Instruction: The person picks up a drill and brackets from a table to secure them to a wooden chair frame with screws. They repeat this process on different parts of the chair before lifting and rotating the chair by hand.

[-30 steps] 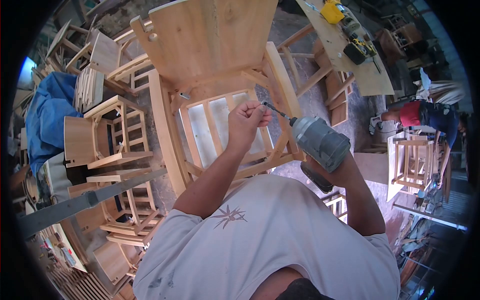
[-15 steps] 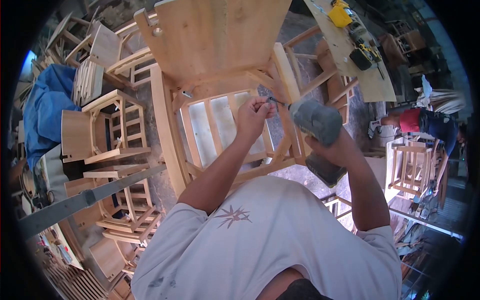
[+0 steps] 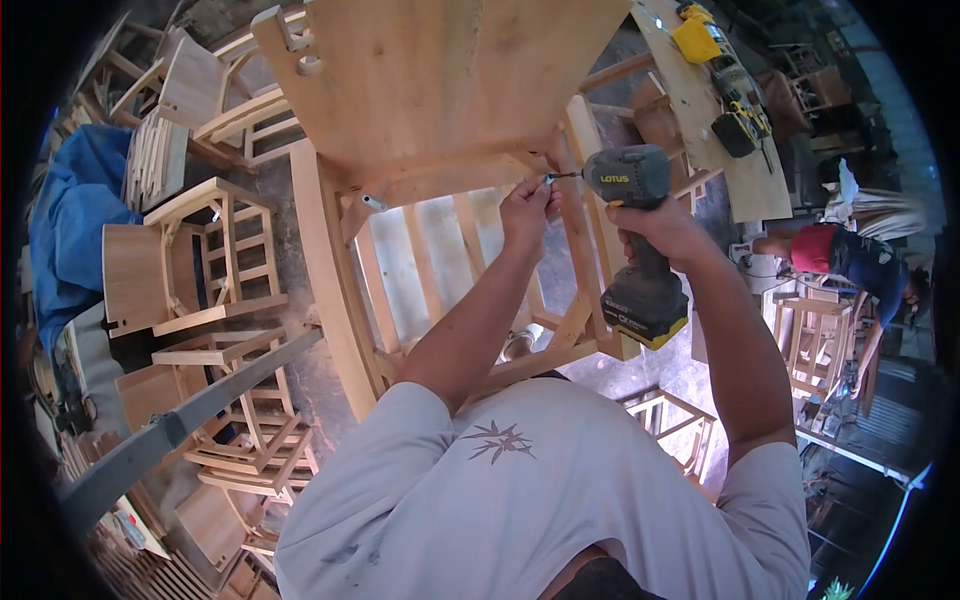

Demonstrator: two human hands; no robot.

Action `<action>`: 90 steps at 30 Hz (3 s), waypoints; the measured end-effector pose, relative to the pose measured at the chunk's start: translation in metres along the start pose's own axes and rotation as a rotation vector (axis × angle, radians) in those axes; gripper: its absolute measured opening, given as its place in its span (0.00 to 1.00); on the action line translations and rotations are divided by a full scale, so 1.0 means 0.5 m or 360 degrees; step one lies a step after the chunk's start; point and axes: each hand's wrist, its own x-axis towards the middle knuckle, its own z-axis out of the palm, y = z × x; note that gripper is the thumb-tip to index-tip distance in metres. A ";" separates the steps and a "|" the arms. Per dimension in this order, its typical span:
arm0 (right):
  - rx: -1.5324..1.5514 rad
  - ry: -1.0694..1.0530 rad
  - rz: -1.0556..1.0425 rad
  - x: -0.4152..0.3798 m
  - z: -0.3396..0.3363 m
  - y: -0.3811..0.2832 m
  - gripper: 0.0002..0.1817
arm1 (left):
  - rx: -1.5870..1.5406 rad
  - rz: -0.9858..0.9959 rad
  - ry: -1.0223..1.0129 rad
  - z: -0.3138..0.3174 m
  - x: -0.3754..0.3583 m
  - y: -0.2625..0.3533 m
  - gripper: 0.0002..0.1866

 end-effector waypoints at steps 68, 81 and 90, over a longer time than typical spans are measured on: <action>-0.0026 0.0114 0.0094 0.086 0.076 -0.083 0.09 | 0.0835 -0.0108 -0.0190 -0.044 0.118 0.067 0.05; -0.0047 0.0066 0.0222 0.096 0.067 -0.082 0.06 | 0.0842 -0.0004 -0.0227 -0.051 0.122 0.050 0.06; -0.0029 0.0127 0.0274 0.112 0.092 -0.095 0.06 | 0.0745 0.0004 -0.0209 -0.067 0.147 0.027 0.05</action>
